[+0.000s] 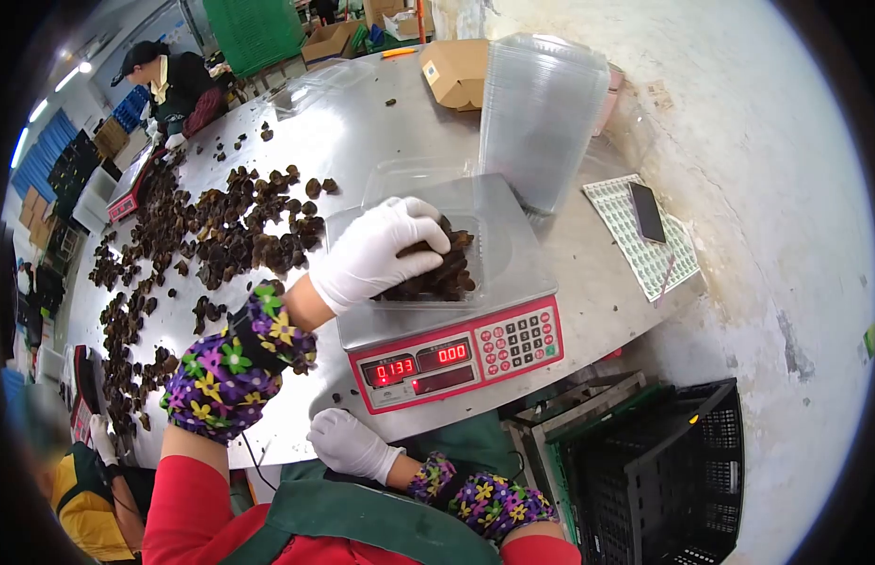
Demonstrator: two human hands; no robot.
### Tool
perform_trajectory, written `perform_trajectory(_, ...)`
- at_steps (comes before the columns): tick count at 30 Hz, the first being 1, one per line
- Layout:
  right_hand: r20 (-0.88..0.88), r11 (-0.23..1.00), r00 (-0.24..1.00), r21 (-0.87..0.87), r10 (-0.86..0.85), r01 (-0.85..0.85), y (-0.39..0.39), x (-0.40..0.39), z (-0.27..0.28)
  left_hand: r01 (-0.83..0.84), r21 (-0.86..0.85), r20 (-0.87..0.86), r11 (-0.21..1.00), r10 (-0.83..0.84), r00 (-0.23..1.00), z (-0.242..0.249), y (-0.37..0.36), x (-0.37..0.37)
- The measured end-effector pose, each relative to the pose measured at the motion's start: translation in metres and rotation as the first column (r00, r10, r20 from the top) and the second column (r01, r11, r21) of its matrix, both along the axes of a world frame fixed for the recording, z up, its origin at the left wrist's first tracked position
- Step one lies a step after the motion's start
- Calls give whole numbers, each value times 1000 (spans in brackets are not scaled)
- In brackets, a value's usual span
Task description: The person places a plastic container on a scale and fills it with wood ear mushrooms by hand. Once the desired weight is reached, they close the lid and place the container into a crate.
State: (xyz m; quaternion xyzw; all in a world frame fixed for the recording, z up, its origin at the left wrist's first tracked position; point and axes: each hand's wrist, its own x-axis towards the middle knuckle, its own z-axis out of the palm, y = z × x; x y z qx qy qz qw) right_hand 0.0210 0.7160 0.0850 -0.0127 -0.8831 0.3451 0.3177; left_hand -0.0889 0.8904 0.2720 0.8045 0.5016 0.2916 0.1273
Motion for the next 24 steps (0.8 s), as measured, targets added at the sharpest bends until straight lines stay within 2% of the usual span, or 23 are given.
perform_trajectory(2,86,997,994,-37,73,-70,1,3,-2,15,197,19,980,-19,1000,-11,0,4)
perform_trajectory(5,89,997,994,-38,65,-62,1,2,-4,-106,257,116,961,78,990,8,-17,-12)
perform_trajectory(6,81,995,993,-50,89,-85,-1,2,-4,-173,221,169,960,137,976,10,-25,-24)
perform_trajectory(8,-9,1000,1000,-30,8,-8,0,0,-2,-252,115,275,961,213,938,4,-42,-53)
perform_trajectory(9,-22,1000,1000,1,18,-18,3,2,5,-328,19,287,944,309,907,-1,-53,-66)
perform_trajectory(10,-32,999,999,-7,39,-39,3,1,5,-398,-77,293,914,402,868,-9,-62,-79)
perform_trajectory(11,-22,999,999,-18,45,-46,2,1,4,-446,-72,196,892,452,871,-21,-67,-90)
perform_trajectory(12,-7,998,999,-27,48,-49,3,0,4,-465,-101,168,879,476,863,-21,-75,-91)
perform_trajectory(14,9,997,998,-30,69,-68,3,0,5,-445,-30,30,895,446,895,-20,-83,-86)
perform_trajectory(15,16,998,998,-13,63,-63,2,-1,4,-386,118,-28,915,391,920,-22,-83,-83)
perform_trajectory(16,24,998,998,7,55,-56,3,0,3,-419,43,-87,907,421,903,-17,-81,-72)
perform_trajectory(18,39,999,998,20,45,-46,1,0,1,-374,160,-187,914,400,897,-22,-69,-57)
perform_trajectory(20,50,999,998,31,24,-26,1,0,1,-254,284,-204,925,317,926,-37,-55,-50)
perform_trajectory(22,51,999,999,36,18,-20,2,1,4,-270,115,-279,956,292,915,-28,-50,-42)
perform_trajectory(23,55,999,998,38,6,-9,1,0,3,-260,115,-275,959,282,919,-30,-46,-42)
perform_trajectory(24,65,999,998,41,1,-4,0,0,2,-235,108,-156,966,250,956,-30,-42,-44)
